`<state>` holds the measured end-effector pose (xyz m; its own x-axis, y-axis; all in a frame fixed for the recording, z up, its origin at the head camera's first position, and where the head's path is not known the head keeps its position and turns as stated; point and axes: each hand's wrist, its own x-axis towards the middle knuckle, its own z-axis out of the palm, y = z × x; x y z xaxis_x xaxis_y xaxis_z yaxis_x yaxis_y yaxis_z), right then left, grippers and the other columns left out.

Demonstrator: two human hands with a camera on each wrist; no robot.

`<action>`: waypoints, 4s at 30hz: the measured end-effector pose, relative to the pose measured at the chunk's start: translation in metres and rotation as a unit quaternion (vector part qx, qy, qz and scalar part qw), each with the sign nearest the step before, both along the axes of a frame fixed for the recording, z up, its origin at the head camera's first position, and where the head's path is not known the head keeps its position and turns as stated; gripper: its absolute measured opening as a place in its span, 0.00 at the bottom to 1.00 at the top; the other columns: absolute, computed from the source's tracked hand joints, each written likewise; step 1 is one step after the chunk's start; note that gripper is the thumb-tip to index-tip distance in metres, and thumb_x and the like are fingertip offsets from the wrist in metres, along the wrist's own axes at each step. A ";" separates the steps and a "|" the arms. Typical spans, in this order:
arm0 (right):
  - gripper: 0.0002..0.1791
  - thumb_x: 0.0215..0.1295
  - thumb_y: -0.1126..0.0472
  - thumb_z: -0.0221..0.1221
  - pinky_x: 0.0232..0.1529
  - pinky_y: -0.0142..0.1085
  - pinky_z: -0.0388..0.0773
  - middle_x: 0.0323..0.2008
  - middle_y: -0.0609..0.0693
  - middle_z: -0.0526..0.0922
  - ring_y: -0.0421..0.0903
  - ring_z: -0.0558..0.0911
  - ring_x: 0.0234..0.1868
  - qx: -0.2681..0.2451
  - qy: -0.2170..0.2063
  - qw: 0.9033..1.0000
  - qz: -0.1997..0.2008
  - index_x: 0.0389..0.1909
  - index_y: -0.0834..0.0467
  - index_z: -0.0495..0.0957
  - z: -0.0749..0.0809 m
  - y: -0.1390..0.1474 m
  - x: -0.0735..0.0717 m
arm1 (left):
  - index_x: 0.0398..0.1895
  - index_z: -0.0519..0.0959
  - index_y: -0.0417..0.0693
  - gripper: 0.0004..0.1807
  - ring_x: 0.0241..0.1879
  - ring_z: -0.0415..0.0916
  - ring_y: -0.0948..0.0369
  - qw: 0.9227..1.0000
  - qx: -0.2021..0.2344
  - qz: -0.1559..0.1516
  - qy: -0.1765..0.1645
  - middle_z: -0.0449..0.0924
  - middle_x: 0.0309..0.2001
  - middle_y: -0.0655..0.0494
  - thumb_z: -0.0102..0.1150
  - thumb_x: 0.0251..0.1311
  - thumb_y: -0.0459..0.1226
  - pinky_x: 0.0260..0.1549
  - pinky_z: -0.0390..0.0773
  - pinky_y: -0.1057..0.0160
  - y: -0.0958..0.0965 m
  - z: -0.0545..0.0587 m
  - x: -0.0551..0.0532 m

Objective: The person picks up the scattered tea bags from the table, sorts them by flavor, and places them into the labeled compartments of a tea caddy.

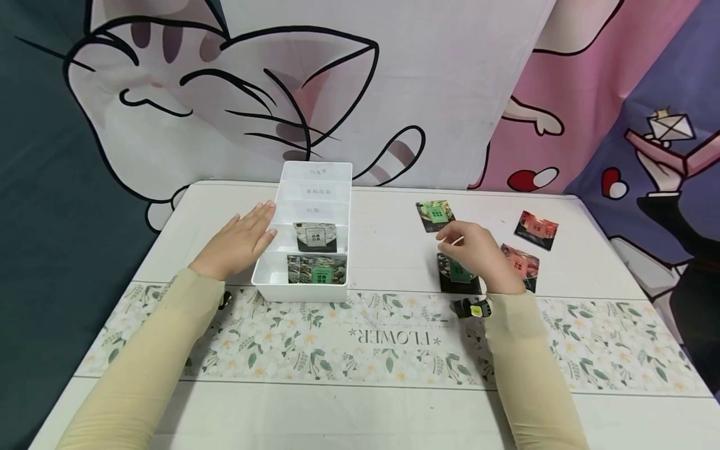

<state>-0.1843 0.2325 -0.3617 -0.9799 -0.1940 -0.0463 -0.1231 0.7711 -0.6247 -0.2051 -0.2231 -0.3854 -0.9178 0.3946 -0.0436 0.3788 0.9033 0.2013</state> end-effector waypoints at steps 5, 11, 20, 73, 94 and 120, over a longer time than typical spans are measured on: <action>0.11 0.73 0.63 0.58 0.42 0.50 0.80 0.46 0.61 0.83 0.60 0.81 0.49 0.001 -0.007 1.000 -0.008 0.51 0.63 0.81 -0.001 0.009 0.001 | 0.82 0.40 0.41 0.37 0.80 0.39 0.46 1.000 0.000 0.001 -0.002 0.40 0.82 0.46 0.23 0.81 0.54 0.76 0.40 0.39 0.000 0.000 0.000; 0.12 0.73 0.63 0.58 0.44 0.53 0.81 0.45 0.63 0.83 0.62 0.82 0.49 0.017 0.002 1.000 -0.022 0.52 0.64 0.81 0.000 0.020 0.004 | 0.82 0.39 0.42 0.37 0.80 0.38 0.47 1.000 -0.001 0.002 -0.005 0.39 0.82 0.46 0.23 0.81 0.55 0.76 0.40 0.40 0.000 0.001 0.000; 0.15 0.74 0.62 0.56 0.45 0.55 0.79 0.50 0.66 0.81 0.64 0.79 0.52 0.016 -0.008 0.998 -0.063 0.56 0.65 0.79 -0.003 0.041 0.004 | 0.82 0.39 0.42 0.37 0.80 0.37 0.46 1.000 -0.002 0.001 -0.010 0.39 0.82 0.46 0.22 0.81 0.54 0.76 0.38 0.39 0.001 0.002 0.002; 0.42 0.70 0.52 0.59 0.64 0.64 0.69 0.66 0.81 0.63 0.72 0.70 0.61 0.013 -0.137 0.947 -0.290 0.68 0.82 0.58 -0.037 0.130 0.011 | 0.82 0.41 0.42 0.38 0.80 0.39 0.47 1.000 -0.025 0.009 0.008 0.40 0.82 0.46 0.24 0.80 0.55 0.76 0.37 0.39 0.000 0.001 0.002; 0.21 0.65 0.56 0.66 0.35 0.44 0.73 0.40 0.62 0.73 0.56 0.71 0.40 -0.006 -0.116 0.948 -0.297 0.44 0.70 0.73 -0.039 0.134 0.015 | 0.82 0.40 0.42 0.38 0.80 0.38 0.47 1.000 -0.015 0.012 -0.003 0.39 0.82 0.46 0.24 0.80 0.55 0.76 0.38 0.39 0.004 0.003 0.002; 0.28 0.70 0.56 0.63 0.39 0.32 0.78 0.61 0.58 0.74 0.38 0.78 0.43 -0.121 -0.092 0.936 -0.317 0.67 0.61 0.72 -0.040 0.130 0.010 | 0.82 0.39 0.41 0.37 0.80 0.37 0.46 1.000 -0.016 0.011 -0.012 0.38 0.82 0.45 0.22 0.81 0.54 0.76 0.37 0.39 0.003 0.006 0.005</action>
<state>-0.1740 0.3622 -0.4015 -0.8811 0.3980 -0.2554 0.4387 0.4864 -0.7556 -0.2003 -0.2199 -0.3792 -0.9249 0.3721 -0.0786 0.3536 0.9175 0.1820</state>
